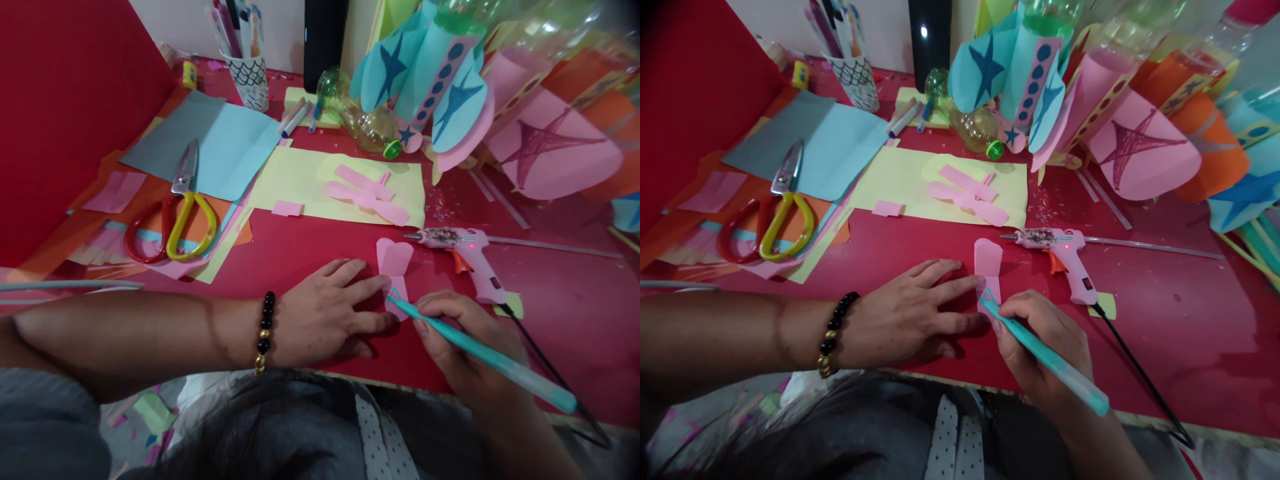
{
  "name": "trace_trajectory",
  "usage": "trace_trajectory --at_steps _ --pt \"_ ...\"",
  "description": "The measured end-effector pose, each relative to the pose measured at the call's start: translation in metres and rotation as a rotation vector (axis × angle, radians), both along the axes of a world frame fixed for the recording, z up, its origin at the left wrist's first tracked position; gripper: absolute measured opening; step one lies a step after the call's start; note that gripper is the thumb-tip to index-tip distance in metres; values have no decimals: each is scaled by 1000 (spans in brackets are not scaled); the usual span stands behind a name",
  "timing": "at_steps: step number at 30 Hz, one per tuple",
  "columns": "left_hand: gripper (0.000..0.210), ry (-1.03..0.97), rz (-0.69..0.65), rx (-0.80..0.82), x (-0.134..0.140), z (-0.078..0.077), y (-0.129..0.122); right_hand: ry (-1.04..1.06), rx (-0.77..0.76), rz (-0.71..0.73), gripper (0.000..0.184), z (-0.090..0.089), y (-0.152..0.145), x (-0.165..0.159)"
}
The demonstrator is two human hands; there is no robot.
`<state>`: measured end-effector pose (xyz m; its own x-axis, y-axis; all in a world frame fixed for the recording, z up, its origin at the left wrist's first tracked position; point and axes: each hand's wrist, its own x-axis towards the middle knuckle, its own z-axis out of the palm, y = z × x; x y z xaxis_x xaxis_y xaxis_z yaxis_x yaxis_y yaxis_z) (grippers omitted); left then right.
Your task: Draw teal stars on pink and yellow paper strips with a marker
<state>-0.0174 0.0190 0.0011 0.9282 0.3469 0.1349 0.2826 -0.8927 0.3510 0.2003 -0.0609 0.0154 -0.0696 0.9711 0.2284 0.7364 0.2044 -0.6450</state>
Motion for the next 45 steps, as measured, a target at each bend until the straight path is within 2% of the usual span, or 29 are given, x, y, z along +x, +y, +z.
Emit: trace_trajectory --at_steps 12,20,28,31,36,45 --pt "42 8 -4 -4 0 0 0 -22 -5 24 1 -2 1 1" --pt "41 15 -14 -16 0 3 1 -63 42 -83 3 2 2 2" --pt "41 0 -11 -14 -1 1 1 -89 16 -226 8 4 1 3" --pt "42 8 -13 -14 -1 1 1 -46 47 -202 6 5 0 1" --pt "42 -2 -1 -3 0 1 0 -5 77 -43 4 3 -1 1" --pt "42 17 0 -2 1 0 0 -2 -9 29 2 -1 2 3"
